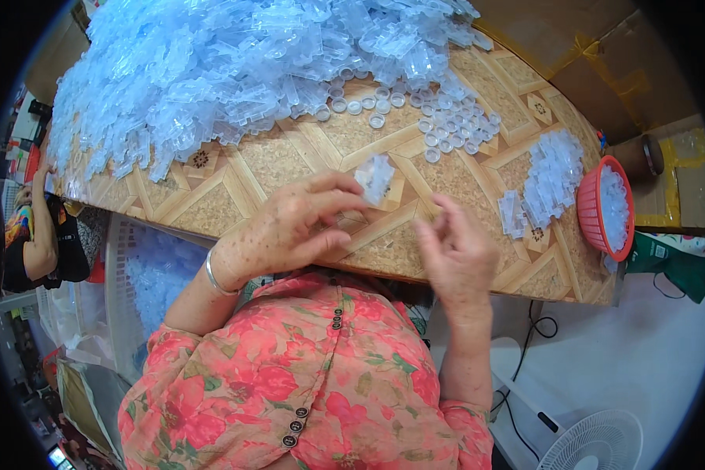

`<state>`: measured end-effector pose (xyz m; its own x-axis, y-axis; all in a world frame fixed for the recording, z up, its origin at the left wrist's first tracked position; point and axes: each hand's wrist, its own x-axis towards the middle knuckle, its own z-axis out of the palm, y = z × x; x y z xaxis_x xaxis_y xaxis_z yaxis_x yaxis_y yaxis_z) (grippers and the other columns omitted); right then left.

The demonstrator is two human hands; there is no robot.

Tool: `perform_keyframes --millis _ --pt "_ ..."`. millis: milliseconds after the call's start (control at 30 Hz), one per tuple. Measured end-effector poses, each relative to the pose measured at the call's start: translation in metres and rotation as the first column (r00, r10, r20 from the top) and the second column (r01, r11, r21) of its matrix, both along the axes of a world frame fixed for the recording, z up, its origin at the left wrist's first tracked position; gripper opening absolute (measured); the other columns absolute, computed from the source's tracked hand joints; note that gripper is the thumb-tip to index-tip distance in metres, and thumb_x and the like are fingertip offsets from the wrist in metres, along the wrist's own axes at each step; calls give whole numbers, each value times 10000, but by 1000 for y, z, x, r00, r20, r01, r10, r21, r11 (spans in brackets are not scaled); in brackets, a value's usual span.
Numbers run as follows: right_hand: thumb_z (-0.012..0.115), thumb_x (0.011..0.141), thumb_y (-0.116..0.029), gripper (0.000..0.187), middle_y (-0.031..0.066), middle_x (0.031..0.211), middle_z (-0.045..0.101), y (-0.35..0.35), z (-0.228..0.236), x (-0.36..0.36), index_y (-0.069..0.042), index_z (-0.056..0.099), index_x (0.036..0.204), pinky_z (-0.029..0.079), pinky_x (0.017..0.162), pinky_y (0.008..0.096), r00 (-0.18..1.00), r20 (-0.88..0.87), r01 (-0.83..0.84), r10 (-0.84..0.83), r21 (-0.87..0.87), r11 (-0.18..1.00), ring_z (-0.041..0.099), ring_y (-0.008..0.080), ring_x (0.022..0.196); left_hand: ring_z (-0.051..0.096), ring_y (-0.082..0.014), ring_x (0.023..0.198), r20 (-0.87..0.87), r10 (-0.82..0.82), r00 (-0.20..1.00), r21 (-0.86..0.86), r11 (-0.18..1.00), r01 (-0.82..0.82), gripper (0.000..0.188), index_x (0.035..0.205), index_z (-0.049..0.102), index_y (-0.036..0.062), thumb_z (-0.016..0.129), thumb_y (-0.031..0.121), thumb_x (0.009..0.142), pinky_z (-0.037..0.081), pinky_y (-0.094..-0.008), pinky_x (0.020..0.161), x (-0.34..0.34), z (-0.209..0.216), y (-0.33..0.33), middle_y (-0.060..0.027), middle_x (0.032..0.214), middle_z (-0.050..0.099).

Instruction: The person assembles small, clear plastic containers by hand. They pick up a container body and a lid from a pile on a wooden table, fit the lid onto the body, and place the assembled unit on the table. The process is repeated continuously throughout the clip.

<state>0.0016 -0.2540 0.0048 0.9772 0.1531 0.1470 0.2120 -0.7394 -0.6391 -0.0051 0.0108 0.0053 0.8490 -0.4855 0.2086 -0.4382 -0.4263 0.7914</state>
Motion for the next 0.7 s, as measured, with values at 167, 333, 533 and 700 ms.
perform_keyframes --millis 167,333,533,700 --pt "822 790 -188 502 93 1122 666 30 -11 2 -98 665 1258 563 758 381 983 116 -136 143 -68 988 704 255 919 678 -366 1054 84 -21 996 -16 1000 22 477 1298 638 28 753 62 837 568 -422 875 -6 0 -7 -174 1250 628" --pt "809 792 -187 483 95 1142 664 27 -10 3 -90 664 1243 561 744 385 991 37 -130 132 -50 990 703 259 900 693 -319 981 33 170 985 -61 984 -168 473 1286 630 -6 754 40 832 582 -399 836 -3 -3 -6 -187 1232 635" --pt "774 794 -150 438 97 1130 652 29 3 -2 -81 648 1207 557 740 405 995 11 -97 98 -61 993 690 286 917 697 -279 965 133 108 985 -49 994 -102 455 1276 629 -17 751 36 841 593 -341 781 0 -9 -14 -173 1241 642" --pt "753 778 -135 443 108 1154 625 24 -7 -3 -83 610 1193 559 793 439 990 81 -109 118 -114 988 676 325 1006 694 -284 1002 36 78 996 -37 996 -76 446 1272 633 -20 750 35 845 586 -325 791 -2 -2 -16 -163 1252 644"
